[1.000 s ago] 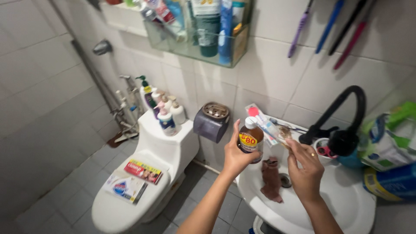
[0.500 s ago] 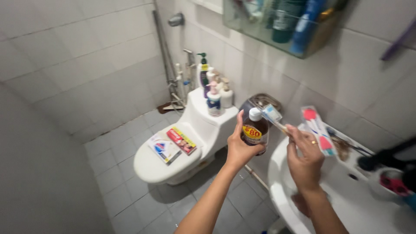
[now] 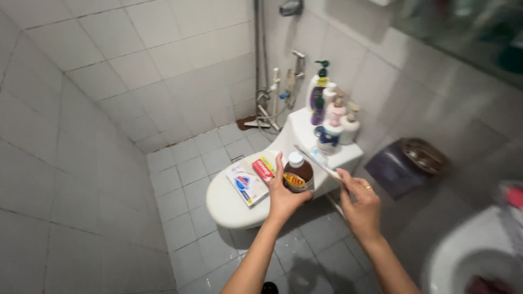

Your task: The person reorganizes bathroom items by moving toothpaste, tissues, a small container, a bottle, and a toothbrush from a wall shelf to the sink and toilet lid. They then wash their hands and wipe the shelf with a cloth.

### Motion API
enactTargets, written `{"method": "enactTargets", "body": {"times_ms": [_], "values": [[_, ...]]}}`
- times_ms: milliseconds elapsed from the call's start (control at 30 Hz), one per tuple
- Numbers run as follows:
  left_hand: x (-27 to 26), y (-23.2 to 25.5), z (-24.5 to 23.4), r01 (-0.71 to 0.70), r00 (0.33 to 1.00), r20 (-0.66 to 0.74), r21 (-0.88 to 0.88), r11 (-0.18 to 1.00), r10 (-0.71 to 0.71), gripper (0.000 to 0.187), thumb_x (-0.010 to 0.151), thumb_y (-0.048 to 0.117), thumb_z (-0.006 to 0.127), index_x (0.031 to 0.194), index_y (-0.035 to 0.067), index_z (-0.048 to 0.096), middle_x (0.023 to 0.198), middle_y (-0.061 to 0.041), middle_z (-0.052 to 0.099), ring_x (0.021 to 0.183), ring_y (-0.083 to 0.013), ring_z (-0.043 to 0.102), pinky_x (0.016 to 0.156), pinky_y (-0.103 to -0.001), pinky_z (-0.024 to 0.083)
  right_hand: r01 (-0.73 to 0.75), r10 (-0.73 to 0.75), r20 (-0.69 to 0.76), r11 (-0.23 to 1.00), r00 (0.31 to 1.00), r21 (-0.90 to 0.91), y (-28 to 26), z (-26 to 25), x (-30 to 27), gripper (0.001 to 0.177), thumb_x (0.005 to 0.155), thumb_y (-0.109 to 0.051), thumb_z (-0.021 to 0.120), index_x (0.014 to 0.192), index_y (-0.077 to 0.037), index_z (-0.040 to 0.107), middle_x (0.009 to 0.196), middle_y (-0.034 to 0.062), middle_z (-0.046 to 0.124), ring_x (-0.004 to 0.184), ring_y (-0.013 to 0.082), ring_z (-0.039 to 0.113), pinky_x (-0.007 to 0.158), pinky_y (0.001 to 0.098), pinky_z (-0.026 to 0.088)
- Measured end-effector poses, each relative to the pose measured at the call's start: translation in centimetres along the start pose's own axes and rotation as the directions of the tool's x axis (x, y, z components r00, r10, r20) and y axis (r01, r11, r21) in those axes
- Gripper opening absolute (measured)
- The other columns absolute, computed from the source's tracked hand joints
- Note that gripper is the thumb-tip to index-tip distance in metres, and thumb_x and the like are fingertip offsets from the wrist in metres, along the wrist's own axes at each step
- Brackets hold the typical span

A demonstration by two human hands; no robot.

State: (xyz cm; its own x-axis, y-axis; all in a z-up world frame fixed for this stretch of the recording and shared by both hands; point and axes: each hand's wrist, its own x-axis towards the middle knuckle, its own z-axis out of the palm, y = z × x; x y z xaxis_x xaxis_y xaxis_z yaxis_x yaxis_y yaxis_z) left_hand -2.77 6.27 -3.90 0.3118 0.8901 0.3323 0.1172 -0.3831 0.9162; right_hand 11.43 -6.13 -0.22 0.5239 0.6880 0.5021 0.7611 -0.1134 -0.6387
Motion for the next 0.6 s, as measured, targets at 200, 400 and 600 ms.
{"method": "enactTargets", "body": {"times_ms": [200, 400, 600], "values": [[3.7, -8.1, -3.7, 0.048, 0.999, -0.018, -0.023, 0.999, -0.048, 0.132, 0.056, 0.010, 0.096, 0.162, 0.011, 0.017, 0.147, -0.028, 0.052, 0.136, -0.0337, 0.054, 0.109, -0.041, 0.045, 0.094, -0.100, 0.045, 0.987, 0.994, 0.127, 2.6, 10.1, 2.0, 0.051, 0.082, 0.008, 0.062, 0.129, -0.009, 0.070, 0.107, 0.0129, 0.075, 0.096, 0.0232, 0.068, 0.083, 0.0353, 0.055], [5.9, -16.6, -4.5, 0.310, 0.949, -0.003, -0.181, 0.933, -0.316, 0.132, 0.054, 0.008, 0.089, 0.162, 0.016, 0.013, 0.121, -0.015, 0.072, 0.113, -0.0242, 0.071, 0.102, -0.035, 0.053, 0.036, -0.047, 0.176, 0.997, 0.983, 0.066, 9.5, 20.1, 2.5, 0.059, 0.076, 0.013, 0.058, 0.128, -0.012, 0.071, 0.097, 0.0148, 0.073, 0.090, 0.0283, 0.065, 0.085, 0.0396, 0.053], [5.5, -26.3, -3.5, 0.374, 0.915, -0.107, -0.138, 0.917, -0.389, 0.129, 0.058, 0.005, 0.085, 0.163, 0.021, 0.011, 0.121, -0.012, 0.072, 0.112, -0.0232, 0.072, 0.098, -0.035, 0.057, -0.049, 0.044, 0.288, 0.999, 0.957, 0.012, 17.4, 30.9, 0.4, 0.060, 0.075, 0.013, 0.057, 0.124, -0.017, 0.075, 0.102, 0.0164, 0.073, 0.094, 0.0318, 0.066, 0.088, 0.0426, 0.053]]}}
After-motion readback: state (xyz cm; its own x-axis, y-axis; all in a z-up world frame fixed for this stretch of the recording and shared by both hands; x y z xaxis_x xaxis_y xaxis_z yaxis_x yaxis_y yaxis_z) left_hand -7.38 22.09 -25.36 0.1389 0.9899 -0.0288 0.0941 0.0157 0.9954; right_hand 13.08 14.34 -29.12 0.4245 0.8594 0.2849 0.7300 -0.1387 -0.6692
